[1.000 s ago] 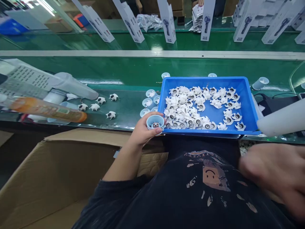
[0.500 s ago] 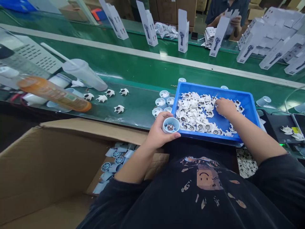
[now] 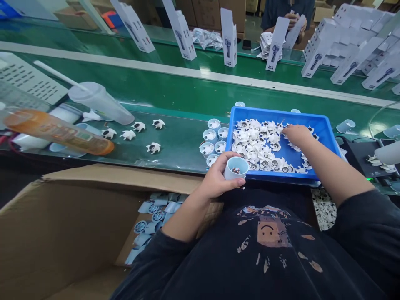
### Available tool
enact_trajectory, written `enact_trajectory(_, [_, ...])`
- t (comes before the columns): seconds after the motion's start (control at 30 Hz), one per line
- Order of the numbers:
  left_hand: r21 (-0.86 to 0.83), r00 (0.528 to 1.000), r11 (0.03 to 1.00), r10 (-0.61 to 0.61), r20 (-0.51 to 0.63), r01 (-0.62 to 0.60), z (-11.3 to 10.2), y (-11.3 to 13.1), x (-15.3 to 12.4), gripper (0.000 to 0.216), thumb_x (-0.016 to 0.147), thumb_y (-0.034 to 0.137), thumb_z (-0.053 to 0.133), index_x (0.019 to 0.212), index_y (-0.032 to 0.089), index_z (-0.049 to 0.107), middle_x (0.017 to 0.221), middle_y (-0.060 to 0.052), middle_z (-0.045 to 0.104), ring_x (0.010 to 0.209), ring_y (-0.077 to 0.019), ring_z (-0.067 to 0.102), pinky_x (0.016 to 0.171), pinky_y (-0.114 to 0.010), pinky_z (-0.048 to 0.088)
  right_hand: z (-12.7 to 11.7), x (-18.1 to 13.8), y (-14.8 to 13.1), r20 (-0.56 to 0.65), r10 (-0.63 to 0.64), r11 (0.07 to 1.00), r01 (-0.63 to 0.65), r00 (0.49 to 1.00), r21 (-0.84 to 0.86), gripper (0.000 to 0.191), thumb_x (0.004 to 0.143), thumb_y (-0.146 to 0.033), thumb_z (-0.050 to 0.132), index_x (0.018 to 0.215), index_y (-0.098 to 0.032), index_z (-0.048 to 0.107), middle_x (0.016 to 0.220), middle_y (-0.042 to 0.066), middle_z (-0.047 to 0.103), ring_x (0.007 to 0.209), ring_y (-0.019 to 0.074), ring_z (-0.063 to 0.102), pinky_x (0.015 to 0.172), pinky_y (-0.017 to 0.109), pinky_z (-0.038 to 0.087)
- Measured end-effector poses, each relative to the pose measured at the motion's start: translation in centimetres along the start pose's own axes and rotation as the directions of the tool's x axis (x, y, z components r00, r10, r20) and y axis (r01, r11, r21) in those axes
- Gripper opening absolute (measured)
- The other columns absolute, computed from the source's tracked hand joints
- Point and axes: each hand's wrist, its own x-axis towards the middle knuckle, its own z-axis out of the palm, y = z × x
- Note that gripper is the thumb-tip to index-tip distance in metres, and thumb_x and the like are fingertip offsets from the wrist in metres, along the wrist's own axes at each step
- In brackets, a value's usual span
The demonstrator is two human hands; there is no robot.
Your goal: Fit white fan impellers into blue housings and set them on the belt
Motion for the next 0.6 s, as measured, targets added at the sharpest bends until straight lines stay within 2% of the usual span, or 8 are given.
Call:
enact_trajectory(0.1, [-0.051, 0.999, 0.999, 0.016, 0.033, -0.014, 0.0, 0.0, 0.0, 0.068, 0.062, 0.049, 0.087, 0.111, 0.021, 0.049, 0.107, -0.011, 0.069, 0.093, -0.0255, 0.068, 0.079, -0.035, 0.053, -0.2, -0.2, -0.7, 0.004, 0.101, 0.986, -0.101, 0.995, 0.136, 0.026, 0.094, -0.03, 0.059, 0.113, -0.011, 0.059, 0.117, 0.01, 0.057, 0.113, 0.0224, 0.054, 0.102, 0.047, 0.044])
enact_trajectory(0.17, [-0.082, 0.999, 0.996, 0.04, 0.036, -0.037, 0.0, 0.0, 0.0, 0.068, 0.064, 0.052, 0.085, 0.113, 0.021, 0.051, 0.112, -0.013, 0.069, 0.092, -0.0259, 0.069, 0.079, -0.036, 0.054, -0.5, -0.9, -1.5, 0.007, 0.156, 0.953, -0.153, 0.988, 0.263, 0.02, 0.09, -0.022, 0.062, 0.104, -0.009, 0.061, 0.11, 0.012, 0.059, 0.11, 0.0243, 0.055, 0.1, 0.048, 0.044])
enact_trajectory(0.27, [-0.058, 0.997, 0.996, 0.073, 0.029, -0.071, -0.2, 0.0, -0.1, 0.069, 0.068, 0.057, 0.079, 0.121, 0.022, 0.052, 0.117, -0.013, 0.067, 0.098, -0.0274, 0.067, 0.083, -0.038, 0.054, -1.1, -3.5, -3.5, -0.044, 0.136, 0.842, -0.092, 0.99, 0.532, 0.02, 0.082, -0.016, 0.058, 0.101, -0.008, 0.059, 0.104, 0.015, 0.059, 0.103, 0.0259, 0.056, 0.096, 0.047, 0.044])
enact_trajectory(0.33, [0.073, 0.995, 0.993, 0.096, 0.017, -0.097, -0.4, 0.1, -0.3, 0.069, 0.072, 0.055, 0.077, 0.126, 0.022, 0.051, 0.12, -0.012, 0.065, 0.104, -0.0288, 0.065, 0.088, -0.039, 0.052, -1.4, -6.2, -4.9, -0.092, 0.034, 0.679, 0.044, 0.995, 0.733, 0.031, 0.082, -0.025, 0.052, 0.11, -0.012, 0.054, 0.104, 0.013, 0.058, 0.091, 0.0203, 0.058, 0.087, 0.039, 0.048])
enact_trajectory(0.4, [0.268, 0.992, 0.956, 0.124, 0.011, -0.122, -0.4, 0.2, -0.5, 0.067, 0.072, 0.049, 0.077, 0.128, 0.021, 0.052, 0.123, -0.012, 0.063, 0.108, -0.0296, 0.063, 0.093, -0.041, 0.05, -1.2, -9.1, -6.2, -0.102, -0.131, 0.439, 0.15, 0.986, 0.886, 0.043, 0.08, -0.041, 0.046, 0.113, -0.014, 0.049, 0.096, 0.009, 0.057, 0.072, 0.0143, 0.056, 0.072, 0.032, 0.051])
enact_trajectory(0.5, [0.495, 0.984, 0.851, 0.173, 0.051, -0.175, 0.1, 0.6, -0.5, 0.066, 0.07, 0.045, 0.08, 0.125, 0.021, 0.054, 0.125, -0.012, 0.062, 0.112, -0.0308, 0.061, 0.099, -0.042, 0.047, -0.6, -12.4, -7.7, -0.102, -0.354, 0.123, 0.155, 0.93, 0.98, 0.054, 0.069, -0.062, 0.047, 0.097, -0.016, 0.05, 0.073, 0.003, 0.052, 0.054, 0.0114, 0.048, 0.057, 0.029, 0.046])
enact_trajectory(0.57, [0.587, 0.966, 0.77, 0.24, 0.097, -0.25, 0.6, 0.9, -0.3, 0.061, 0.072, 0.046, 0.079, 0.122, 0.02, 0.055, 0.123, -0.011, 0.064, 0.112, -0.0304, 0.061, 0.1, -0.042, 0.047, -0.3, -13.7, -8.2, -0.112, -0.426, -0.014, 0.117, 0.898, 0.993, 0.055, 0.066, -0.064, 0.056, 0.093, -0.017, 0.05, 0.07, 0.001, 0.051, 0.052, 0.0101, 0.046, 0.054, 0.027, 0.044])
enact_trajectory(0.6, [0.626, 0.952, 0.723, 0.28, 0.122, -0.293, 0.9, 1.1, -0.3, 0.058, 0.075, 0.046, 0.077, 0.122, 0.02, 0.055, 0.122, -0.011, 0.065, 0.112, -0.0299, 0.061, 0.1, -0.042, 0.047, -0.3, -14.1, -8.3, -0.134, -0.43, -0.047, 0.126, 0.893, 0.991, 0.053, 0.067, -0.061, 0.061, 0.095, -0.017, 0.052, 0.073, 0.002, 0.053, 0.053, 0.0099, 0.046, 0.054, 0.026, 0.043])
